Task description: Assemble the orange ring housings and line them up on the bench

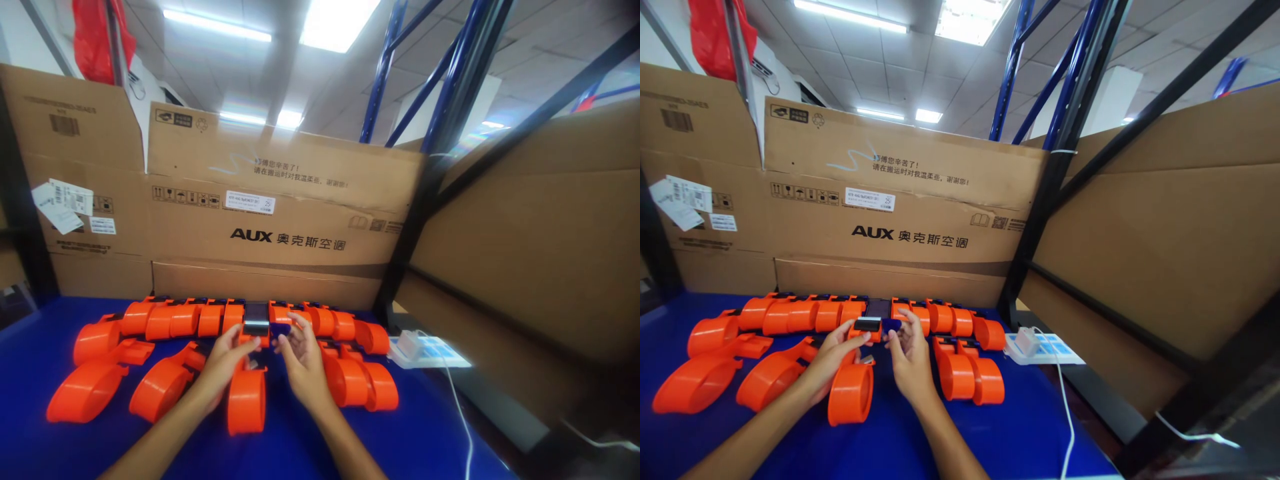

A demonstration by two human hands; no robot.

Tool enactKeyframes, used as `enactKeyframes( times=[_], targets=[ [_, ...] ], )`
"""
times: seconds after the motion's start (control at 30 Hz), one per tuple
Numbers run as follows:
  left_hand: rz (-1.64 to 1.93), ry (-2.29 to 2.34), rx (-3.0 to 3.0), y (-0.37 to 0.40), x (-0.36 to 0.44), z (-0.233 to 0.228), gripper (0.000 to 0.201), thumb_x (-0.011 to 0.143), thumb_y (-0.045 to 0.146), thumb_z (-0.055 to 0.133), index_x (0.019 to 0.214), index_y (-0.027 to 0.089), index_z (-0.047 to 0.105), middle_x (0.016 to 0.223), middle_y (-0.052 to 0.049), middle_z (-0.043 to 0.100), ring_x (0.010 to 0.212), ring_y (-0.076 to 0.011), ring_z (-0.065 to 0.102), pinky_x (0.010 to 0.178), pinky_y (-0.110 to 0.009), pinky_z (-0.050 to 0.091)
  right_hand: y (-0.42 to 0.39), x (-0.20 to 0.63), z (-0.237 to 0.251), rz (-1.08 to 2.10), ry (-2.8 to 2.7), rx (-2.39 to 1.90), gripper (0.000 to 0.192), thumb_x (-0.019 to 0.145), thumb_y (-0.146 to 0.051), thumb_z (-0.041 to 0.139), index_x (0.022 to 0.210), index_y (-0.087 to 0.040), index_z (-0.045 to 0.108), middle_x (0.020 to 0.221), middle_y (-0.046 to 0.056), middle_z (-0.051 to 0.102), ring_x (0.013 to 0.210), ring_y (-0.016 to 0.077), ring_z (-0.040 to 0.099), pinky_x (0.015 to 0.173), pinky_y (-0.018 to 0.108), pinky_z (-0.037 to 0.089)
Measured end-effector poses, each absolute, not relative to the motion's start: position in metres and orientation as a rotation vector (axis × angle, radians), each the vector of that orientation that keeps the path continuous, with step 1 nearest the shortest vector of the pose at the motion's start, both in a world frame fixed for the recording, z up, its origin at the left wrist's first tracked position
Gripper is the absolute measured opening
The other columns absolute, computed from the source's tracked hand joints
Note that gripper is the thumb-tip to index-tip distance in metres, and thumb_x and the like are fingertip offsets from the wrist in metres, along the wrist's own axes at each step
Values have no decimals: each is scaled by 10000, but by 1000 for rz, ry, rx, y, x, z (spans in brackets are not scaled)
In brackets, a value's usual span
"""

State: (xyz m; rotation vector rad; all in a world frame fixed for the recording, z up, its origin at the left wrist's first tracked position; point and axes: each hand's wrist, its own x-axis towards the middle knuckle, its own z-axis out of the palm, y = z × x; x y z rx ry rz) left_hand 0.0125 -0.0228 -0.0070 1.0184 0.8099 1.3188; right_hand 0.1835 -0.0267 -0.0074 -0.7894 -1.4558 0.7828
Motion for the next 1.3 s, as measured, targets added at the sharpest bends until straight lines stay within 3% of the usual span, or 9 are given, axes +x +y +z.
enactKeyframes(
  times=[0.33, 0.7, 1.3],
  targets=[
    [1326, 838, 1073, -24, 14, -8, 445, 659, 369, 846, 1031, 187, 682, 787, -21, 711, 471, -83, 531, 458, -208, 423, -28, 183, -9, 769, -1465, -854, 240, 828, -372, 691, 908, -223, 521, 813, 16, 610, 745, 180, 639, 682, 282, 540],
    [1355, 822, 1127, -27, 14, -10, 392, 712, 377, 815, 1026, 199, 662, 750, 12, 667, 495, -81, 518, 502, -209, 450, -40, 189, 5, 346, -1821, -1014, 123, 915, -291, 540, 817, -219, 522, 839, 35, 609, 806, 194, 590, 741, 287, 473],
    [1328, 824, 1139, -25, 16, -14, 413, 716, 385, 814, 1033, 194, 631, 734, 29, 637, 519, -78, 529, 514, -198, 447, -36, 188, 2, 280, -1883, -867, 232, 946, -257, 569, 734, -217, 483, 804, 28, 559, 757, 177, 531, 695, 285, 424]
  ],
)
